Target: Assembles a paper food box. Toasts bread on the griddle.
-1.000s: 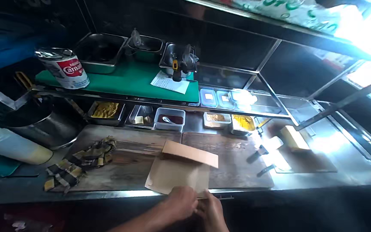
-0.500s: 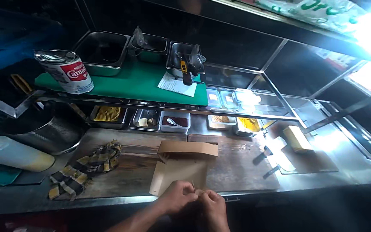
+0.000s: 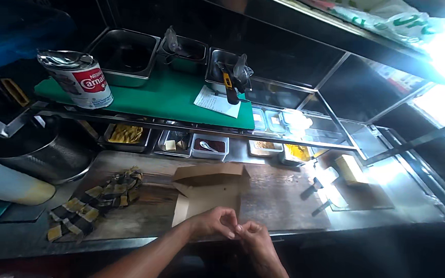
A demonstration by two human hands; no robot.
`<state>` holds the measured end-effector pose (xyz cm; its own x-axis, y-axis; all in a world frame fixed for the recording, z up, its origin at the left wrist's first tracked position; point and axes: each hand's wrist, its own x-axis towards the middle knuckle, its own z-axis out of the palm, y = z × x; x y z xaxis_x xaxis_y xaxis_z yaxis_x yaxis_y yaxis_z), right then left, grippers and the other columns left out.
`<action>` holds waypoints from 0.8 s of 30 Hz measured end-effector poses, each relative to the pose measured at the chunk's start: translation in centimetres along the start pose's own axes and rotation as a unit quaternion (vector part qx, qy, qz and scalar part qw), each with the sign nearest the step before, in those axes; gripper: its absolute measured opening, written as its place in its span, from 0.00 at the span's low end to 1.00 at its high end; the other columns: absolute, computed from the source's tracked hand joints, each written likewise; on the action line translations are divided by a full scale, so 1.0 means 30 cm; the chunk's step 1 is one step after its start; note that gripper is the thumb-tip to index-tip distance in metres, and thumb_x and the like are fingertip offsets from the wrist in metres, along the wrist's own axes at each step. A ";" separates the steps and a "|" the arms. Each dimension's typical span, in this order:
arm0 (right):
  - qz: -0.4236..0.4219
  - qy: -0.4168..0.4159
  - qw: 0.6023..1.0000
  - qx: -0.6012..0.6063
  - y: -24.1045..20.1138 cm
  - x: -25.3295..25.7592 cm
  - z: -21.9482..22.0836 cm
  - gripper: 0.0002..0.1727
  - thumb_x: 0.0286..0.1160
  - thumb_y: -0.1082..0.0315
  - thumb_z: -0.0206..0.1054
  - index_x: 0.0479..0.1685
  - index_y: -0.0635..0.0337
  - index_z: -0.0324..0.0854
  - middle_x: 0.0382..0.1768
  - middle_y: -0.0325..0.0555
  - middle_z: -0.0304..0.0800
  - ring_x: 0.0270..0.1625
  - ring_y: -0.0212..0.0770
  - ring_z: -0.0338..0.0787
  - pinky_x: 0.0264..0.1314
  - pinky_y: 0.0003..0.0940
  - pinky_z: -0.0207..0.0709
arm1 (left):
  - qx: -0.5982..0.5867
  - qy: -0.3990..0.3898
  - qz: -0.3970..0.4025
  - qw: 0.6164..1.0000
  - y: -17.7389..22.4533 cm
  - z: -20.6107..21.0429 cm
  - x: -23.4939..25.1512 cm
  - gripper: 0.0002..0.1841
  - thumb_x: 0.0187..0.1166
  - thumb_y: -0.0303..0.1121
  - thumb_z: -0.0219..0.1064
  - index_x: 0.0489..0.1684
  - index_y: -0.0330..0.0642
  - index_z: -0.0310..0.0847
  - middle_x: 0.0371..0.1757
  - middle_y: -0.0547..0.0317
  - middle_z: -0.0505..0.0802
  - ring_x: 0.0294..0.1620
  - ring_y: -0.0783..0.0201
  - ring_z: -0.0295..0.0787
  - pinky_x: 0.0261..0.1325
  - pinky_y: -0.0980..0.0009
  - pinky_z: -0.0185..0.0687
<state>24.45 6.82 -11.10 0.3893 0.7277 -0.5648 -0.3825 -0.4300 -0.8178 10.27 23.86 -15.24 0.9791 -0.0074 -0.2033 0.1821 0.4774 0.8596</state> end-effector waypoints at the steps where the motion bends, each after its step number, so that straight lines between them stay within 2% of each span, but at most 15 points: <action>1: -0.030 0.008 0.999 0.013 0.007 0.002 0.013 0.12 0.62 0.68 0.83 0.27 0.62 0.83 0.26 0.43 0.87 0.26 0.31 0.81 0.28 0.27 0.76 | -0.068 -0.013 0.005 0.998 -0.024 -0.004 0.007 0.14 0.69 0.28 0.74 0.49 0.45 0.78 0.43 0.62 0.91 0.42 0.68 0.89 0.48 0.69 0.86; 2: -0.054 0.007 0.998 0.025 0.006 0.001 0.027 0.14 0.59 0.68 0.84 0.35 0.63 0.84 0.35 0.46 0.89 0.36 0.37 0.87 0.40 0.33 0.84 | -0.129 -0.023 0.005 0.991 -0.046 -0.005 0.015 0.14 0.70 0.27 0.72 0.51 0.46 0.78 0.43 0.61 0.92 0.41 0.68 0.89 0.46 0.69 0.86; 3: -0.064 0.000 0.997 0.037 0.000 -0.004 0.046 0.21 0.60 0.67 0.84 0.49 0.65 0.81 0.46 0.51 0.89 0.46 0.43 0.90 0.49 0.40 0.88 | -0.165 -0.023 0.001 0.986 -0.063 0.001 0.021 0.16 0.69 0.24 0.70 0.54 0.46 0.80 0.42 0.60 0.93 0.37 0.68 0.88 0.42 0.69 0.86; 4: -0.059 -0.006 0.997 0.048 -0.007 -0.010 0.067 0.30 0.63 0.65 0.82 0.64 0.64 0.74 0.55 0.56 0.87 0.50 0.48 0.91 0.52 0.45 0.90 | -0.159 -0.005 -0.011 0.987 -0.063 0.021 0.028 0.15 0.69 0.22 0.68 0.52 0.46 0.82 0.38 0.60 0.93 0.31 0.69 0.87 0.36 0.71 0.84; 6: -0.057 0.026 0.996 0.055 -0.006 -0.017 0.099 0.35 0.70 0.68 0.78 0.76 0.64 0.65 0.52 0.62 0.89 0.44 0.53 0.94 0.45 0.48 0.91 | -0.013 0.095 -0.047 0.994 -0.023 0.073 0.052 0.11 0.73 0.23 0.68 0.51 0.41 0.81 0.32 0.59 0.92 0.24 0.67 0.87 0.29 0.70 0.86; 8: -0.080 0.085 0.993 0.006 0.003 -0.042 0.101 0.32 0.71 0.69 0.77 0.75 0.64 0.70 0.53 0.58 0.92 0.48 0.48 0.95 0.51 0.44 0.92 | 0.101 0.237 -0.032 0.966 0.018 0.105 0.071 0.14 0.81 0.28 0.63 0.61 0.35 0.83 0.45 0.53 0.94 0.38 0.63 0.92 0.45 0.63 0.91; 10: -0.128 0.104 0.982 -0.088 0.011 -0.084 0.108 0.30 0.68 0.68 0.79 0.72 0.62 0.77 0.59 0.51 0.91 0.56 0.41 0.94 0.59 0.40 0.90 | 0.077 0.338 0.063 0.936 0.052 0.102 0.076 0.21 0.89 0.45 0.57 0.70 0.41 0.80 0.53 0.52 0.93 0.43 0.59 0.94 0.42 0.60 0.93; 12: -0.187 0.052 0.961 -0.195 0.015 -0.135 0.125 0.30 0.67 0.63 0.81 0.71 0.60 0.82 0.65 0.52 0.89 0.58 0.39 0.93 0.60 0.39 0.90 | 0.170 0.372 0.068 0.910 0.139 0.102 0.061 0.36 0.78 0.59 0.66 0.81 0.47 0.72 0.59 0.57 0.92 0.54 0.62 0.92 0.55 0.62 0.91; 14: -0.213 -0.071 0.935 -0.276 -0.011 -0.189 0.131 0.29 0.72 0.58 0.79 0.72 0.57 0.84 0.77 0.58 0.79 0.65 0.43 0.91 0.64 0.39 0.91 | 0.309 0.382 -0.042 0.870 0.236 0.142 0.049 0.44 0.70 0.61 0.74 0.83 0.46 0.67 0.61 0.54 0.90 0.60 0.59 0.89 0.66 0.55 0.85; 16: -0.221 -0.119 0.923 -0.292 -0.048 -0.220 0.118 0.23 0.77 0.59 0.75 0.69 0.56 0.86 0.76 0.58 0.79 0.64 0.43 0.92 0.63 0.39 0.91 | 0.371 0.379 -0.106 0.841 0.298 0.179 0.046 0.29 0.75 0.47 0.72 0.70 0.40 0.78 0.56 0.46 0.91 0.59 0.52 0.89 0.67 0.51 0.82; 18: -0.281 0.018 0.925 -0.255 -0.069 -0.209 0.070 0.16 0.79 0.66 0.70 0.60 0.64 0.87 0.57 0.54 0.92 0.49 0.39 0.95 0.48 0.37 0.93 | 0.361 0.357 -0.102 0.855 0.316 0.221 0.027 0.19 0.76 0.43 0.70 0.55 0.37 0.84 0.48 0.47 0.91 0.50 0.54 0.89 0.60 0.53 0.84; 19: -0.304 0.097 0.916 -0.242 -0.096 -0.182 0.032 0.18 0.80 0.64 0.68 0.61 0.66 0.83 0.53 0.53 0.91 0.45 0.39 0.94 0.43 0.36 0.91 | 0.330 0.344 -0.094 0.874 0.314 0.249 0.020 0.18 0.75 0.43 0.72 0.51 0.37 0.86 0.44 0.50 0.93 0.46 0.58 0.91 0.56 0.55 0.86; 20: -0.312 0.133 0.907 -0.250 -0.135 -0.154 -0.015 0.25 0.79 0.58 0.69 0.68 0.66 0.78 0.57 0.53 0.87 0.48 0.39 0.91 0.43 0.35 0.88 | 0.288 0.328 -0.093 0.895 0.300 0.284 0.018 0.17 0.74 0.43 0.75 0.48 0.38 0.87 0.40 0.53 0.94 0.41 0.60 0.92 0.51 0.57 0.89; 22: -0.299 0.108 0.887 -0.335 -0.208 -0.123 -0.097 0.35 0.79 0.46 0.68 0.76 0.64 0.75 0.59 0.52 0.86 0.51 0.41 0.89 0.49 0.38 0.87 | 0.203 0.283 -0.108 0.931 0.244 0.362 0.022 0.17 0.70 0.43 0.80 0.48 0.41 0.89 0.40 0.58 0.96 0.39 0.64 0.95 0.50 0.61 0.93; 24: -0.274 0.049 0.850 -0.448 -0.273 -0.127 -0.144 0.25 0.85 0.45 0.60 0.60 0.55 0.89 0.48 0.45 0.91 0.49 0.41 0.91 0.54 0.43 0.87 | 0.120 0.286 -0.113 0.944 0.170 0.422 0.047 0.16 0.66 0.41 0.83 0.45 0.42 0.91 0.39 0.57 0.97 0.39 0.63 0.96 0.50 0.61 0.93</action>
<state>29.73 5.26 -2.75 0.3875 0.9208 -0.0435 0.6527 -0.3074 -0.6925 13.71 15.15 -5.22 0.7159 0.4234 -0.5552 0.4636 0.3063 0.8314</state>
